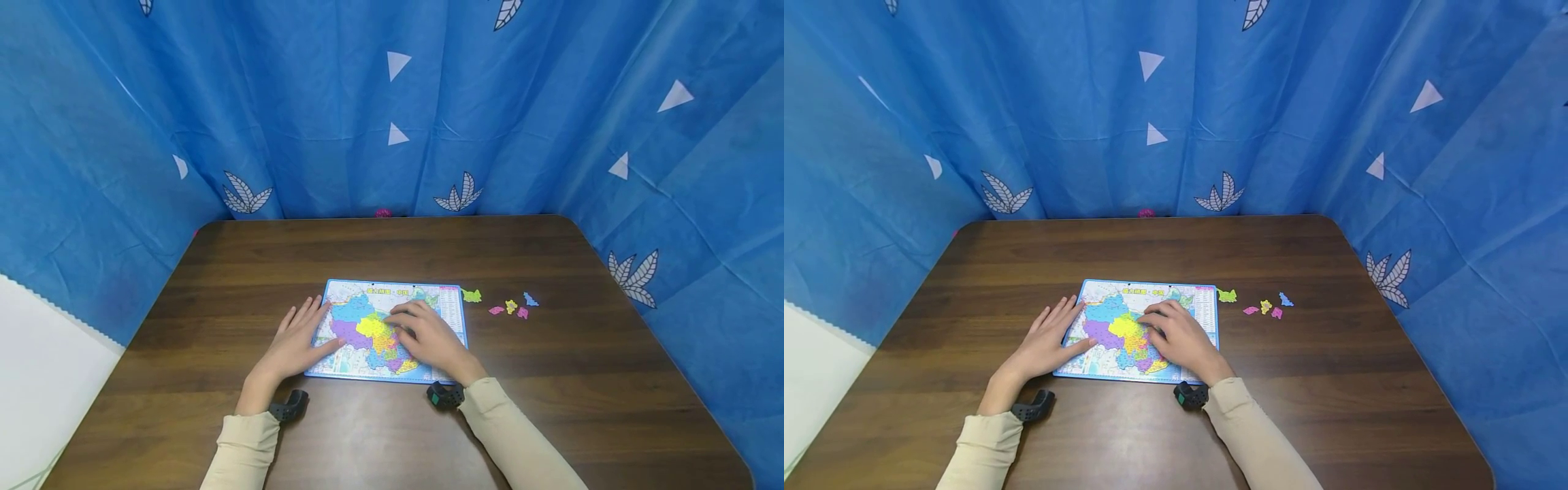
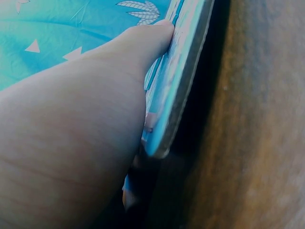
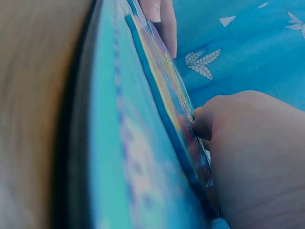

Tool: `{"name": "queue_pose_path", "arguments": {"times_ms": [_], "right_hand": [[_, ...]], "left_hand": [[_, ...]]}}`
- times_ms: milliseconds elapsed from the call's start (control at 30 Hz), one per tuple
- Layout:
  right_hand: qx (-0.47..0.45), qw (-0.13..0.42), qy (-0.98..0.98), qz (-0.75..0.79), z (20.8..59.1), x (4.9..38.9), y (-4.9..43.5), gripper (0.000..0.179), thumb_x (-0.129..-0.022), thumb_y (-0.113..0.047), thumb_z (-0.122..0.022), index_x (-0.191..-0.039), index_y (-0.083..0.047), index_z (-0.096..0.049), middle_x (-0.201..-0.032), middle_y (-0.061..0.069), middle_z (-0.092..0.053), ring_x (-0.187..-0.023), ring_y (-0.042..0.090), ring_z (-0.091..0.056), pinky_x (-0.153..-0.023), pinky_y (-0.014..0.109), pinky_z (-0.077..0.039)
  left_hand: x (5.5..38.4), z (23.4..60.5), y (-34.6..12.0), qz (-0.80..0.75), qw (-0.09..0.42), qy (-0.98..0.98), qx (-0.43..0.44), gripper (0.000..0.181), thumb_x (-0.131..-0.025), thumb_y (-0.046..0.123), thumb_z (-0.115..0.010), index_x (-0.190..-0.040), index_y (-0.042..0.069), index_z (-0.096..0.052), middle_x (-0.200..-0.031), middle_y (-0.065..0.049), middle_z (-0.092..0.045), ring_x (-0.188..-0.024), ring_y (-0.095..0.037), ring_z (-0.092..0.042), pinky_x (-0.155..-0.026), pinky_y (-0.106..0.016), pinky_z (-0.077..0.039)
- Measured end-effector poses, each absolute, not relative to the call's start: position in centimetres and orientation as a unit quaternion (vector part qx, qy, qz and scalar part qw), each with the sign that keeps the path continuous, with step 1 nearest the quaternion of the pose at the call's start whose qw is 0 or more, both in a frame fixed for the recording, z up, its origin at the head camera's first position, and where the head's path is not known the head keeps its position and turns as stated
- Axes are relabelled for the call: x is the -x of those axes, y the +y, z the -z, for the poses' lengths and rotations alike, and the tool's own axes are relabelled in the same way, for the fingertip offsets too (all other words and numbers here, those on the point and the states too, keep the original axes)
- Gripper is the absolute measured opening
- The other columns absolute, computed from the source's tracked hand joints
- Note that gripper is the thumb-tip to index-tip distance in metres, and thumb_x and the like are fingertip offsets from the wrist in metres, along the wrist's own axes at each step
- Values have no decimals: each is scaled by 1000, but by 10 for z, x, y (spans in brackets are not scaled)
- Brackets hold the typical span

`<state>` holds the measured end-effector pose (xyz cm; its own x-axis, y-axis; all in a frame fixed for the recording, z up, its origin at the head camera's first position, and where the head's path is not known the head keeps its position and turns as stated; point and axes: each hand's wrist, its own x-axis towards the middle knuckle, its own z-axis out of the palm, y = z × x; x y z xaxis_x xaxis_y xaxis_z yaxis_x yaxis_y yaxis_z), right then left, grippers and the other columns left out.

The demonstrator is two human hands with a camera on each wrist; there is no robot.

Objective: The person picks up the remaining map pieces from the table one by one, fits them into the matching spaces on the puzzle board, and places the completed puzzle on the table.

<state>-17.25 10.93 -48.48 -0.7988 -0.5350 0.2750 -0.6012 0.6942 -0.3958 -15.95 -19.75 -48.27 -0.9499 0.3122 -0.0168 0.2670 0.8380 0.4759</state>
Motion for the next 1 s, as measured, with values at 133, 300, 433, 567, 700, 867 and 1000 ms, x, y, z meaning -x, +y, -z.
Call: {"name": "queue_pose_path", "arguments": {"times_ms": [133,300,433,567,700,867,1000], "right_hand": [[-292,73,-924,-238,485,174,113,29,-98,-26,-69,-127,-23,-74,-134,-4,-67,-130,18,-54,-110,43,-49],[-272,74,-931,-233,485,177,117,32,-99,-30,-69,-130,-24,-72,-137,-3,-65,-131,19,-54,-110,43,-48],[-267,73,-933,-232,486,179,120,34,-99,-32,-68,-132,-25,-70,-138,-3,-64,-132,20,-53,-111,44,-48],[-268,76,-930,-241,487,179,124,34,-99,-32,-69,-132,-24,-70,-138,-3,-64,-132,20,-53,-109,45,-49],[-270,71,-928,-248,487,181,127,35,-99,-32,-68,-133,-23,-70,-139,-3,-64,-134,20,-53,-111,45,-48],[-269,50,-925,-264,485,181,132,37,-100,-35,-67,-135,-24,-68,-143,-5,-61,-137,19,-51,-113,46,-47],[-267,46,-923,-273,485,180,136,37,-99,-35,-69,-135,-23,-68,-144,-5,-61,-138,19,-51,-113,46,-47]], "left_hand": [[159,482,-198,-243,47,957,-150,92,-92,63,-62,-162,11,-32,-170,-16,-22,-160,-38,-12,-127,-61,-2],[158,481,-198,-247,47,956,-149,93,-92,63,-63,-162,10,-33,-170,-16,-23,-160,-38,-12,-127,-61,-2],[158,481,-198,-247,47,956,-150,94,-91,62,-65,-162,9,-33,-170,-17,-23,-160,-38,-12,-127,-61,-2],[158,480,-198,-243,46,957,-153,96,-90,62,-65,-162,9,-32,-170,-16,-23,-160,-38,-12,-127,-61,-3],[158,480,-198,-241,45,957,-157,97,-89,64,-66,-162,9,-33,-170,-16,-23,-160,-38,-12,-127,-61,-3],[158,481,-198,-244,43,956,-159,99,-86,65,-68,-161,10,-35,-170,-16,-22,-160,-37,-12,-127,-62,-4],[158,482,-198,-241,43,957,-158,99,-86,66,-67,-161,10,-35,-170,-16,-22,-160,-37,-12,-127,-62,-4]]}}
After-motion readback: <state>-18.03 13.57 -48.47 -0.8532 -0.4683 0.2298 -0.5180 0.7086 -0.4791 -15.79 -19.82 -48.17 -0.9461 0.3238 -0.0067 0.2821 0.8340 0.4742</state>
